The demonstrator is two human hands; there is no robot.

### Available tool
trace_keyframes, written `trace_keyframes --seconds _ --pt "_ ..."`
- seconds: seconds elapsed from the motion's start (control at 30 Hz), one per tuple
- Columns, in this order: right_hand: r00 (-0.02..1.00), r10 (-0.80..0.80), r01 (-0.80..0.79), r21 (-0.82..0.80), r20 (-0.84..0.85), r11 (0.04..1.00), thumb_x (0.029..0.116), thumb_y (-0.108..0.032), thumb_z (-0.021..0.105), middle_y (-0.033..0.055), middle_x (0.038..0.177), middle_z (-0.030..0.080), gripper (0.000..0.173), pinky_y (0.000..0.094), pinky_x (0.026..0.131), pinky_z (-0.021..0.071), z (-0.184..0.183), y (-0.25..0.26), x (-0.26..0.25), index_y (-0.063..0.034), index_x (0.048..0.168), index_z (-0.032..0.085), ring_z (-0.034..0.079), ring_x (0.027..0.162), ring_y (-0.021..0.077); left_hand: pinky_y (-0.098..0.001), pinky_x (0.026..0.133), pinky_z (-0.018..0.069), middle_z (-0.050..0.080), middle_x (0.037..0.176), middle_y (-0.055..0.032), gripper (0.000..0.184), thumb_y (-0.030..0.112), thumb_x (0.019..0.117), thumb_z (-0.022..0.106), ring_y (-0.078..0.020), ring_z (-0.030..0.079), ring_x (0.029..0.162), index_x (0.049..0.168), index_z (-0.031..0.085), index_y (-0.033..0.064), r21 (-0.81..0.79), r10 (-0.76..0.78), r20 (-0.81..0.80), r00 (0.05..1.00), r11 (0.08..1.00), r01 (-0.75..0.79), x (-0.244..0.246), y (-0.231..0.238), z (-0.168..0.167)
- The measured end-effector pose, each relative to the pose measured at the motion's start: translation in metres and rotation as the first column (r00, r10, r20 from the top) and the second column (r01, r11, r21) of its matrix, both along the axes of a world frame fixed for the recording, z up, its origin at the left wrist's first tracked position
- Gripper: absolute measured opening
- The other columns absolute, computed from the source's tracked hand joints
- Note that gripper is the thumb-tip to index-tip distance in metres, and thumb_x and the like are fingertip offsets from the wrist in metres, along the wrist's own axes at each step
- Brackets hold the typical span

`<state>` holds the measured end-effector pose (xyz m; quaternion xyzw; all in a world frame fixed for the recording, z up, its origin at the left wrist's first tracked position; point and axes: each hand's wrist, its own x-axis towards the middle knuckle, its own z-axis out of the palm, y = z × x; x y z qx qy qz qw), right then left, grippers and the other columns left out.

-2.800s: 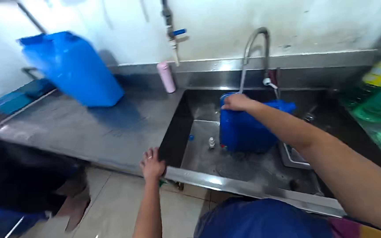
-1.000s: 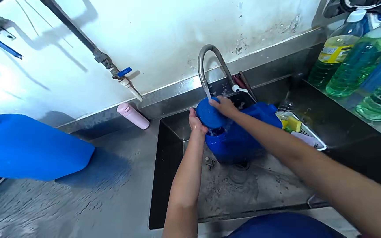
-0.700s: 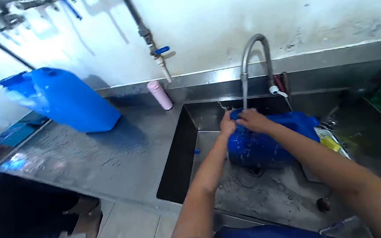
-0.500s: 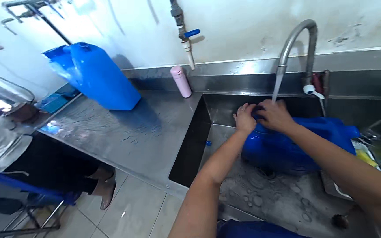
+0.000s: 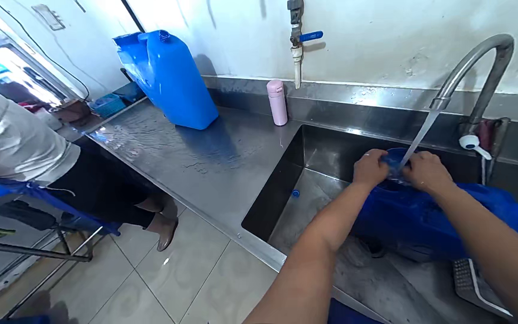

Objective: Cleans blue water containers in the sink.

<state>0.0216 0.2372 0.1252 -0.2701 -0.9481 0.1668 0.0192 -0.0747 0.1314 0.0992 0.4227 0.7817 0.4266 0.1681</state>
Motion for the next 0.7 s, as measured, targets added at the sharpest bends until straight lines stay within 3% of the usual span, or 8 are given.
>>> trace_keyframes --seconds 0.13,0.23,0.33,0.4,0.47,0.5,0.6,0.7 --pt "0.973 0.229 -0.229 0.026 -0.012 0.973 0.0974 -0.001 0.058 0.0355 0.142 0.052 0.035 0.0748 0.104 0.035 -0.004 -0.013 -0.013 0.0044 0.131 0.066 0.044 0.135 0.0576 -0.0548 0.118 0.0343 0.052 0.151 -0.0208 0.045 0.0 0.1062 0.036 -0.0346 0.048 0.142 0.149 0.05 0.0016 0.105 0.012 0.082 0.997 0.994 -0.02 -0.002 -0.012 -0.014" --pt "0.985 0.165 -0.166 -0.015 -0.053 0.986 0.097 -0.004 0.063 0.0372 0.143 0.049 0.037 0.0787 0.102 0.0306 0.0 -0.009 -0.014 -0.0017 0.134 0.067 0.039 0.136 0.0604 -0.0621 0.117 0.0301 0.051 0.152 -0.0211 0.05 0.001 0.1049 0.04 -0.0374 0.046 0.143 0.154 0.045 0.007 0.021 0.08 0.126 0.989 0.996 -0.083 0.006 -0.009 -0.005" --pt "0.961 0.11 -0.114 0.0 -0.253 0.993 0.0919 -0.006 0.072 0.037 0.142 0.05 0.031 0.0799 0.1 0.0308 -0.003 -0.017 -0.009 0.0011 0.122 0.072 0.039 0.134 0.0607 -0.057 0.106 0.0463 0.061 0.137 -0.0266 0.042 -0.003 0.1038 0.041 -0.0408 0.06 0.125 0.144 0.053 -0.0007 0.217 0.192 0.26 0.946 0.943 -0.251 0.012 -0.009 0.012" --pt "0.917 -0.111 0.038 -0.192 -0.384 0.981 0.0932 -0.012 0.073 0.038 0.143 0.047 0.045 0.0756 0.1 0.0375 0.003 -0.008 0.001 0.0083 0.131 0.061 0.044 0.133 0.057 -0.0497 0.103 0.048 0.063 0.129 -0.0287 0.038 -0.008 0.102 0.037 -0.0362 0.062 0.12 0.133 0.059 -0.0094 0.386 0.158 0.376 0.913 0.869 -0.31 0.008 -0.013 0.025" --pt "0.812 -0.456 0.193 -0.569 -0.365 0.799 0.1024 -0.012 0.059 0.028 0.14 0.053 0.05 0.0538 0.099 0.0512 0.021 -0.007 0.01 0.0034 0.147 0.042 0.057 0.123 0.0371 -0.0465 0.101 0.0489 0.065 0.127 -0.026 0.039 -0.008 0.1017 0.035 -0.0315 0.062 0.117 0.13 0.061 -0.008 0.352 0.146 0.439 0.887 0.88 -0.319 -0.002 -0.005 0.027" --pt "0.757 -0.539 0.19 -0.666 -0.369 0.722 0.1056 -0.014 0.052 0.0268 0.138 0.054 0.047 0.0496 0.099 0.0512 0.031 -0.012 0.014 0.0021 0.149 0.04 0.059 0.12 0.0341 -0.0482 0.103 0.0473 0.065 0.129 -0.025 0.04 -0.008 0.1007 0.036 -0.0324 0.061 0.12 0.13 0.062 -0.0059 0.263 0.149 0.399 0.905 0.927 -0.269 -0.003 0.002 0.026" --pt "0.709 -0.498 0.219 -0.515 -0.5 0.829 0.1086 -0.015 0.047 0.0331 0.135 0.057 0.048 0.0527 0.106 0.0478 0.048 -0.036 0.017 0.0084 0.149 0.036 0.061 0.124 0.0406 -0.0603 0.114 0.037 0.052 0.149 -0.0246 0.038 0.007 0.1038 0.048 -0.0413 0.047 0.14 0.14 0.058 0.0 -0.018 0.076 -0.005 0.997 0.997 -0.076 0.011 0.028 0.038" --pt "0.545 -0.668 0.205 -0.692 -0.507 0.693 0.1077 -0.008 0.045 0.0261 0.135 0.058 0.04 0.0437 0.105 0.0473 0.022 -0.019 0.026 0.0064 0.145 0.046 0.06 0.123 0.0298 -0.0682 0.118 0.0201 0.03 0.164 -0.0243 0.045 0.02 0.1054 0.049 -0.0476 0.025 0.151 0.147 0.054 0.004 -0.104 -0.257 -0.383 0.887 0.966 0.235 0.038 0.038 0.035"
